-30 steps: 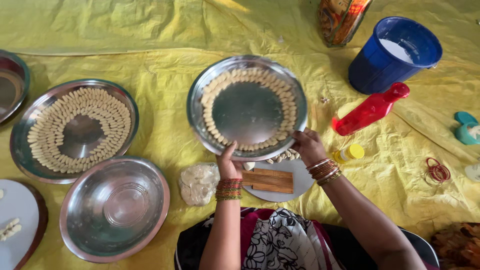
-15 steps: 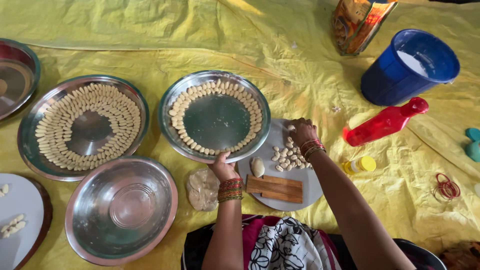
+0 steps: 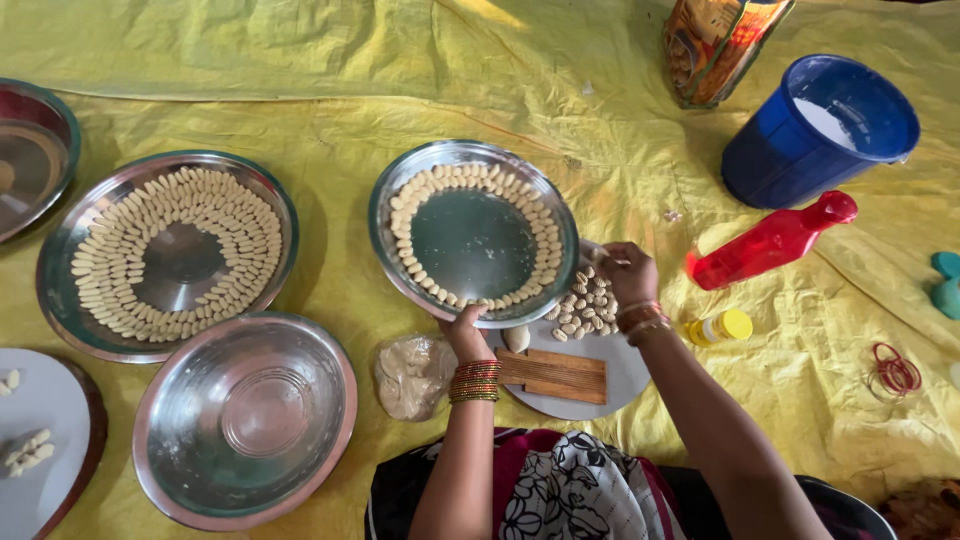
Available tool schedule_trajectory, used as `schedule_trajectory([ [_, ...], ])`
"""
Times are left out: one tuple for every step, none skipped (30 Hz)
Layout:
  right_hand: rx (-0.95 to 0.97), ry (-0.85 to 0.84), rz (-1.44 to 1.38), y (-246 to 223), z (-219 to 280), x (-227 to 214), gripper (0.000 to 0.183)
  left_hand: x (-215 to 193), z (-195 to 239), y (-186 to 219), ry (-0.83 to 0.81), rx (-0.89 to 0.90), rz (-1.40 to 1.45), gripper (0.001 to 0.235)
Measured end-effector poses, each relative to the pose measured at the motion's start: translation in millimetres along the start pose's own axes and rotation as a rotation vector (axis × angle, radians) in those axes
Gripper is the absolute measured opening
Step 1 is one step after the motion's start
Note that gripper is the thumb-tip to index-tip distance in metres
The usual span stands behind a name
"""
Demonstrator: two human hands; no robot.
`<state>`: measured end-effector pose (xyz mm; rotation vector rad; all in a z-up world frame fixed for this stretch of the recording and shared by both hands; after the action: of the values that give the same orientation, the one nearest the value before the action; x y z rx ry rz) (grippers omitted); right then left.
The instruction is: The person sits on a yellow tarp and uses a wooden ridged tool to press small dough balls into a textured shape. They then arrange the shaped pieces in a circular pattern on a metal tray.
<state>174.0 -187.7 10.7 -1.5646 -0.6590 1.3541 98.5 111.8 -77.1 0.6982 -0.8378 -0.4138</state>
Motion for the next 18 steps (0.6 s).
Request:
schedule_trajectory([
  [-0.009, -0.001, -0.064, 2, 9, -10, 0.027, 2, 3, 0, -0.044, 0.043, 0.037, 0.093],
  [0.005, 0.004, -0.169, 6, 16, -20, 0.028, 6, 5, 0, -0.093, 0.086, 0.074, 0.093],
  [0.018, 0.009, -0.274, 12, 23, -32, 0.03, 10, 7, 0, -0.142, 0.128, 0.111, 0.093],
  [0.036, 0.019, -0.38, 20, 31, -43, 0.031, 12, 9, -3, -0.178, 0.123, 0.116, 0.09],
  [0.055, 0.02, -0.526, 29, 38, -52, 0.03, 14, 11, -6, -0.215, 0.118, 0.12, 0.086],
  [0.072, 0.026, -0.673, 37, 44, -63, 0.028, 17, 13, -10, -0.254, 0.11, 0.123, 0.083],
  [0.087, 0.032, -0.82, 46, 50, -73, 0.027, 16, 16, -15, -0.245, 0.075, 0.131, 0.081],
  [0.101, 0.038, -0.855, 52, 54, -81, 0.026, 18, 17, -20, -0.246, 0.04, 0.142, 0.078],
  [0.114, 0.045, -0.89, 56, 55, -86, 0.027, 20, 18, -26, -0.247, 0.004, 0.153, 0.076],
  [0.136, 0.061, -0.927, 62, 61, -93, 0.027, 20, 20, -31, -0.281, -0.017, 0.138, 0.071],
  [0.149, 0.053, -0.955, 65, 62, -100, 0.026, 19, 22, -35, -0.315, -0.038, 0.124, 0.066],
  [0.163, 0.035, -0.981, 64, 58, -101, 0.025, 19, 25, -39, -0.342, -0.054, 0.113, 0.061],
  [0.176, 0.018, -1.008, 62, 56, -104, 0.024, 22, 29, -46, -0.384, -0.071, 0.143, 0.056],
  [0.166, 0.008, -1.034, 58, 55, -105, 0.024, 22, 32, -51, -0.415, -0.081, 0.173, 0.05],
  [0.156, -0.002, -1.06, 54, 54, -107, 0.023, 23, 34, -55, -0.445, -0.092, 0.205, 0.045],
  [0.148, -0.019, -1.087, 48, 54, -107, 0.022, 23, 35, -56, -0.461, -0.069, 0.174, 0.043],
  [0.153, -0.028, -1.079, 44, 55, -108, 0.022, 22, 37, -58, -0.476, -0.046, 0.143, 0.041],
  [0.161, -0.041, -1.071, 41, 57, -108, 0.021, 20, 38, -58, -0.487, -0.022, 0.112, 0.04],
])
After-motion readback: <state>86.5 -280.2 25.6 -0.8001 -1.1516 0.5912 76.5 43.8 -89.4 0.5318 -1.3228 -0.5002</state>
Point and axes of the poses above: each hand's wrist, its own z-axis away from the middle knuckle, its own x-axis out of the palm, y = z × x, the point moved 5 cm from there along -z, towards the middle knuckle, and after that the axes turned 4 degrees about -y, right-handed, at the moved point
